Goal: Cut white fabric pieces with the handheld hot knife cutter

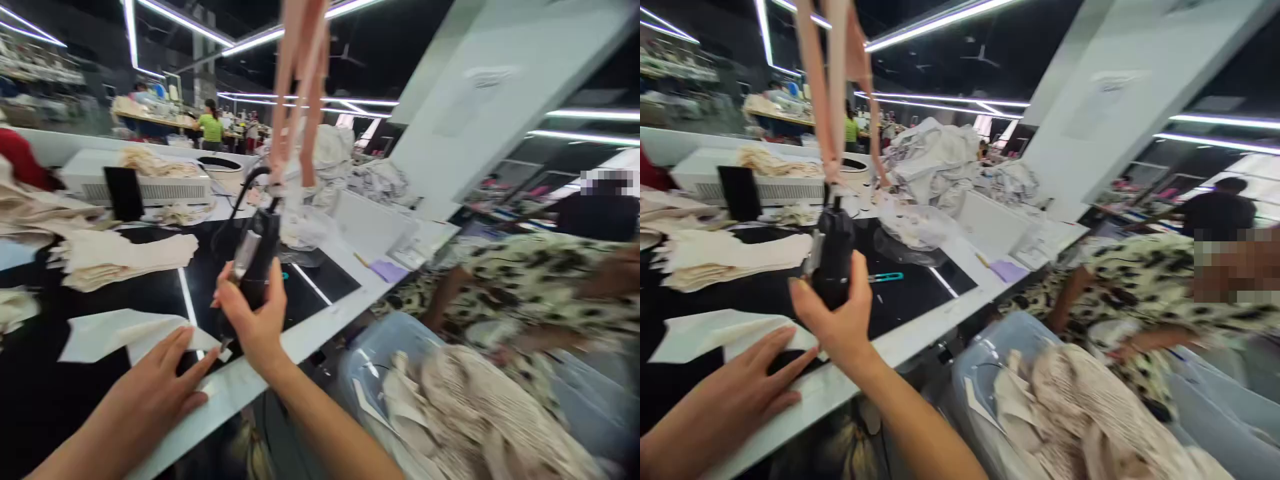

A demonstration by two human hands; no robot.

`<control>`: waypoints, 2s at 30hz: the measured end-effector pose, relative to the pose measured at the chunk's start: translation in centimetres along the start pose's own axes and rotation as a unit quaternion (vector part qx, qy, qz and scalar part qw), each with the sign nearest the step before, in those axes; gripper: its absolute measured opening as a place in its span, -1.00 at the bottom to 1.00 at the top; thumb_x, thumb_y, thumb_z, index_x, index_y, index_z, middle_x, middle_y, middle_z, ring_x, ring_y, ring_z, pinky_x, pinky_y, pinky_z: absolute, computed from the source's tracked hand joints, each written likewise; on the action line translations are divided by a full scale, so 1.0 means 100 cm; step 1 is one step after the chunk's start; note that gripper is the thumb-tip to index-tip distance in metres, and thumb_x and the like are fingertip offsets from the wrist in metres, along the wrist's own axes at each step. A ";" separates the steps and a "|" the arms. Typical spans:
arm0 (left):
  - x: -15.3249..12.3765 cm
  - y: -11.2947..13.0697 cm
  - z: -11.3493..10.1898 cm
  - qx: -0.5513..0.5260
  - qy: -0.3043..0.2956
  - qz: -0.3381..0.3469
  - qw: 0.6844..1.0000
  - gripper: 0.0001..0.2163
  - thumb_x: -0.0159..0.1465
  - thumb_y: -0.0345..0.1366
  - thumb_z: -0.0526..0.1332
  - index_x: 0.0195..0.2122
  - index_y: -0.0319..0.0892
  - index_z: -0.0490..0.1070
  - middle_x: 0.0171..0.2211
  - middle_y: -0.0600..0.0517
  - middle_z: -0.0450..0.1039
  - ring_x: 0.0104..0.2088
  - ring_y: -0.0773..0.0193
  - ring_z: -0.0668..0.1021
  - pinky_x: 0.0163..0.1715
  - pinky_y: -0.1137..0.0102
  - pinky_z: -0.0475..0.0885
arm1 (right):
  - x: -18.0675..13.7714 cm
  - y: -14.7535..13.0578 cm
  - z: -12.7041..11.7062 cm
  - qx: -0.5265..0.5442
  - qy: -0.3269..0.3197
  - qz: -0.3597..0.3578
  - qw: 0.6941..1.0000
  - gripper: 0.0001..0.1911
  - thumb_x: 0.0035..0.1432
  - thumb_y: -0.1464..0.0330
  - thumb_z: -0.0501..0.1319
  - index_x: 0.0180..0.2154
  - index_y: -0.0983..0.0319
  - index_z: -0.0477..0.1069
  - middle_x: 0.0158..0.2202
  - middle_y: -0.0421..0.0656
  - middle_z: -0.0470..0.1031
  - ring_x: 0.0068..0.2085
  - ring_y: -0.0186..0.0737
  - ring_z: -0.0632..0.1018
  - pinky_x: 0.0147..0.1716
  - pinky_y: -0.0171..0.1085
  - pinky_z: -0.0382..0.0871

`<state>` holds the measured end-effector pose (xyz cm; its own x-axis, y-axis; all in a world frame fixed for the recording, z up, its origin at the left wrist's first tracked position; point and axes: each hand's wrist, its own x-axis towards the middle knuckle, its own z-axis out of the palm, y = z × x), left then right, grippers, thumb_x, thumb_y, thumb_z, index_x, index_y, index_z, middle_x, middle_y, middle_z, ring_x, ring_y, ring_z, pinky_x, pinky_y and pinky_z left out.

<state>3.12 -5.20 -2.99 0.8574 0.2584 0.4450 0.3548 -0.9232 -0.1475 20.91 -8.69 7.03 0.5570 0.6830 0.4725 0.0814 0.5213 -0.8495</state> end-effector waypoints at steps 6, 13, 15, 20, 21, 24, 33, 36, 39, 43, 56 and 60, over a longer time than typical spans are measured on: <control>0.015 0.011 -0.006 0.042 -0.078 -0.024 0.996 -0.39 0.34 0.18 0.40 0.31 -0.01 0.47 0.21 -0.34 0.54 0.19 -0.22 0.63 0.07 0.06 0.64 | 0.021 0.009 -0.012 0.082 -0.002 -0.024 0.996 -0.74 0.15 0.26 0.50 -0.22 0.11 0.47 -0.35 -0.32 0.56 -0.49 -0.37 0.56 -0.49 -0.35 0.56; 0.017 0.020 -0.007 -0.026 -0.061 -0.055 0.996 -0.38 0.34 0.15 0.41 0.29 -0.07 0.43 0.23 -0.45 0.49 0.23 -0.33 0.59 0.09 -0.02 0.63 | 0.025 0.017 -0.006 0.090 -0.036 -0.031 0.995 -0.67 0.19 0.23 0.50 -0.06 0.05 0.49 -0.35 -0.33 0.57 -0.49 -0.35 0.57 -0.50 -0.33 0.57; 0.017 0.021 -0.009 -0.035 -0.072 -0.061 0.995 -0.39 0.36 0.15 0.39 0.31 -0.07 0.41 0.25 -0.46 0.47 0.25 -0.34 0.57 0.11 -0.04 0.61 | 0.026 0.019 -0.004 0.091 -0.040 -0.028 0.995 -0.61 0.19 0.24 0.50 0.01 0.03 0.48 -0.35 -0.34 0.56 -0.50 -0.35 0.56 -0.50 -0.32 0.57; 0.019 0.023 -0.011 -0.045 -0.067 -0.066 0.995 -0.40 0.36 0.13 0.40 0.29 -0.08 0.41 0.24 -0.46 0.47 0.25 -0.35 0.58 0.11 -0.04 0.62 | 0.025 0.018 -0.005 0.092 -0.039 -0.027 0.995 -0.58 0.18 0.24 0.50 0.04 0.04 0.48 -0.35 -0.34 0.56 -0.49 -0.35 0.57 -0.49 -0.31 0.58; 0.019 0.023 -0.012 -0.046 -0.064 -0.067 0.995 -0.40 0.35 0.13 0.41 0.29 -0.08 0.41 0.24 -0.47 0.48 0.24 -0.35 0.58 0.10 -0.04 0.62 | 0.024 0.017 -0.006 0.093 -0.039 -0.026 0.995 -0.57 0.18 0.24 0.51 0.05 0.04 0.48 -0.35 -0.34 0.57 -0.49 -0.35 0.57 -0.48 -0.31 0.58; 0.020 0.023 -0.013 -0.046 -0.056 -0.071 0.995 -0.39 0.33 0.12 0.44 0.28 -0.08 0.41 0.23 -0.47 0.48 0.23 -0.35 0.59 0.10 -0.03 0.63 | 0.023 0.016 -0.007 0.099 -0.037 -0.022 0.994 -0.55 0.17 0.24 0.52 0.05 0.05 0.48 -0.35 -0.34 0.58 -0.50 -0.35 0.57 -0.49 -0.31 0.58; 0.020 0.024 -0.013 -0.044 -0.051 -0.073 0.995 -0.38 0.31 0.13 0.46 0.27 -0.07 0.42 0.22 -0.44 0.50 0.23 -0.32 0.59 0.09 -0.01 0.64 | 0.024 0.016 -0.004 0.089 -0.034 -0.027 0.995 -0.58 0.18 0.26 0.50 0.04 0.05 0.48 -0.35 -0.33 0.57 -0.51 -0.32 0.57 -0.53 -0.28 0.58; 0.020 0.023 -0.013 -0.040 -0.048 -0.071 0.996 -0.39 0.31 0.13 0.45 0.26 -0.07 0.43 0.22 -0.42 0.51 0.22 -0.30 0.60 0.08 0.00 0.65 | 0.024 0.016 -0.005 0.089 -0.036 -0.031 0.995 -0.57 0.18 0.25 0.50 0.06 0.04 0.48 -0.36 -0.34 0.56 -0.51 -0.32 0.57 -0.53 -0.28 0.58; 0.021 0.023 -0.013 -0.040 -0.046 -0.071 0.996 -0.38 0.30 0.13 0.46 0.26 -0.07 0.43 0.21 -0.42 0.51 0.22 -0.30 0.61 0.08 0.00 0.65 | 0.022 0.017 -0.005 0.086 -0.039 -0.033 0.995 -0.58 0.20 0.26 0.49 0.06 0.04 0.47 -0.35 -0.34 0.57 -0.51 -0.33 0.57 -0.52 -0.30 0.58; 0.021 0.023 -0.012 -0.043 -0.048 -0.072 0.995 -0.37 0.29 0.14 0.46 0.27 -0.07 0.43 0.22 -0.42 0.50 0.22 -0.31 0.60 0.10 -0.01 0.63 | 0.023 0.017 -0.004 0.070 -0.044 -0.040 0.996 -0.62 0.24 0.29 0.45 0.06 0.03 0.46 -0.33 -0.34 0.56 -0.50 -0.35 0.57 -0.49 -0.30 0.58; 0.016 0.023 -0.010 -0.004 -0.055 -0.048 0.997 -0.43 0.34 0.17 0.41 0.26 -0.01 0.50 0.21 -0.38 0.54 0.20 -0.26 0.63 0.04 0.04 0.66 | 0.025 0.024 0.008 0.095 -0.039 -0.011 0.995 -0.75 0.19 0.39 0.40 -0.15 0.10 0.40 -0.34 -0.34 0.56 -0.50 -0.39 0.56 -0.50 -0.36 0.55; 0.006 0.014 -0.001 0.036 -0.028 -0.001 0.999 -0.42 0.30 0.09 0.46 0.29 0.02 0.50 0.16 -0.24 0.60 0.17 -0.21 0.65 0.02 0.06 0.66 | 0.021 0.020 0.013 0.093 -0.051 0.017 0.994 -0.74 0.13 0.37 0.40 -0.21 0.11 0.35 -0.39 -0.37 0.52 -0.54 -0.43 0.49 -0.53 -0.40 0.48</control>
<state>4.10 -6.33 -2.82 0.8759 0.2774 0.3947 0.3802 -0.9006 -0.2107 21.16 -5.51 6.65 0.4691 0.7457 0.4732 -0.0964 0.5758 -0.8119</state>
